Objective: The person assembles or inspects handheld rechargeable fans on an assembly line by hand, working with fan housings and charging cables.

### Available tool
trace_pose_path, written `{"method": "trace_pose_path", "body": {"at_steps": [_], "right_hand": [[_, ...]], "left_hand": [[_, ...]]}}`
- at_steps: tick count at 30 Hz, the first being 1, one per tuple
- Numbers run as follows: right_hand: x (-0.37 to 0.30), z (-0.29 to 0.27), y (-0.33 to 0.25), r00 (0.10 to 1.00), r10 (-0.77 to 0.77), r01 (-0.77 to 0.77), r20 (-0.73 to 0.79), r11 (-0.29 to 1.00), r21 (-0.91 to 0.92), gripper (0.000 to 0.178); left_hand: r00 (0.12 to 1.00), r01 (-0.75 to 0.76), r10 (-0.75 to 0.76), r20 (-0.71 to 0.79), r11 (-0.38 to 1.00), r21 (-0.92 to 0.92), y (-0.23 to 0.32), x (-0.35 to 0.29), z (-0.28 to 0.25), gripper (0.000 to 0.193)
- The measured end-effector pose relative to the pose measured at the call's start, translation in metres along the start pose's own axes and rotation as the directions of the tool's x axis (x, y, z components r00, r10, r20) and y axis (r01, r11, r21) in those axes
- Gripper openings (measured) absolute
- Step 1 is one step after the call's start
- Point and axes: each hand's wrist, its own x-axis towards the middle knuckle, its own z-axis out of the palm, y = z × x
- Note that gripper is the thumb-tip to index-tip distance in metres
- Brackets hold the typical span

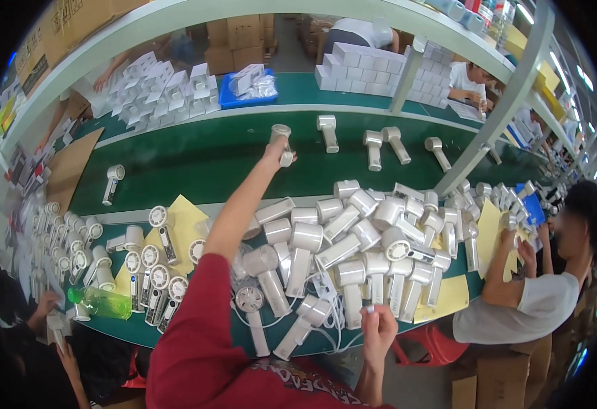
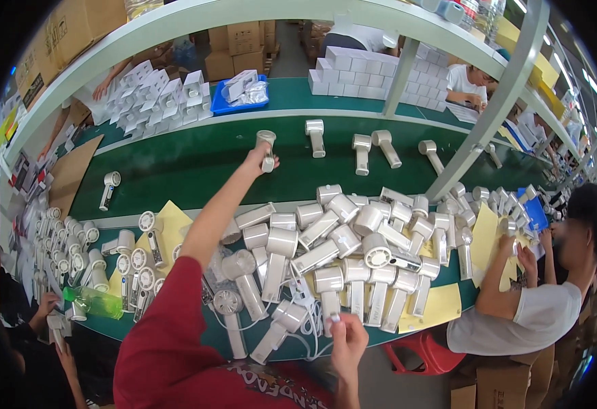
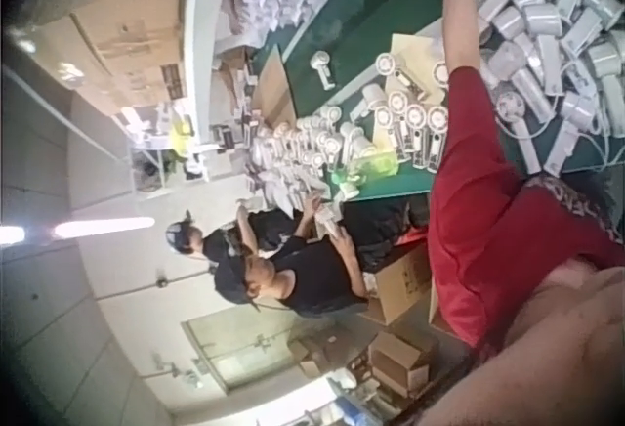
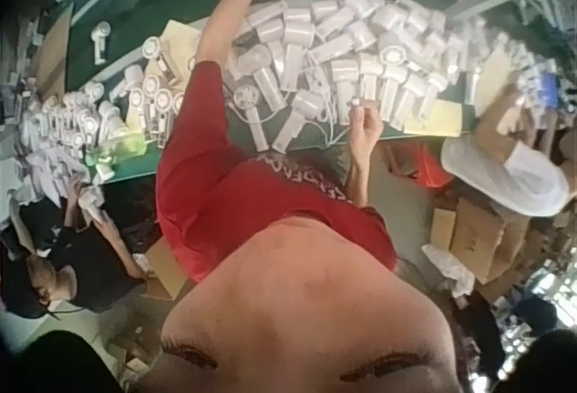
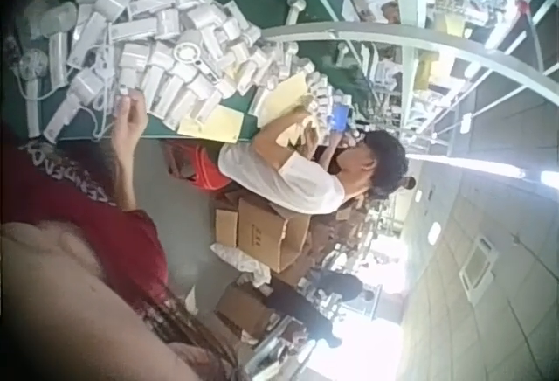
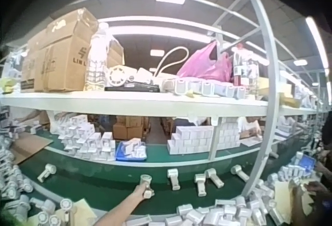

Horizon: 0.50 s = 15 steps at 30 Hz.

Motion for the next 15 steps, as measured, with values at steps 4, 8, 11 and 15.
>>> {"method": "trace_pose_path", "body": {"at_steps": [4,8,11,15], "right_hand": [[0.031,0.038,-0.022,0.993,-0.065,0.055,0.098,0.993,0.108,0.015],[0.057,0.089,-0.038,0.957,-0.268,0.262,0.108,0.963,0.067,0.005],[0.053,0.112,-0.04,0.921,-0.38,0.378,0.089,0.925,0.032,0.006],[0.036,0.123,-0.036,0.849,-0.519,0.527,0.104,0.844,-0.095,0.008]], "left_hand": [[0.91,0.247,-0.05,0.412,0.863,-0.441,0.048,-0.138,0.03,0.029],[0.909,0.11,0.129,0.396,0.843,-0.527,0.055,-0.267,0.041,0.027],[0.95,0.048,0.143,0.277,0.811,-0.583,0.049,-0.334,0.046,0.032],[0.975,-0.011,0.143,0.168,0.793,-0.609,0.034,-0.361,0.032,0.031]]}}
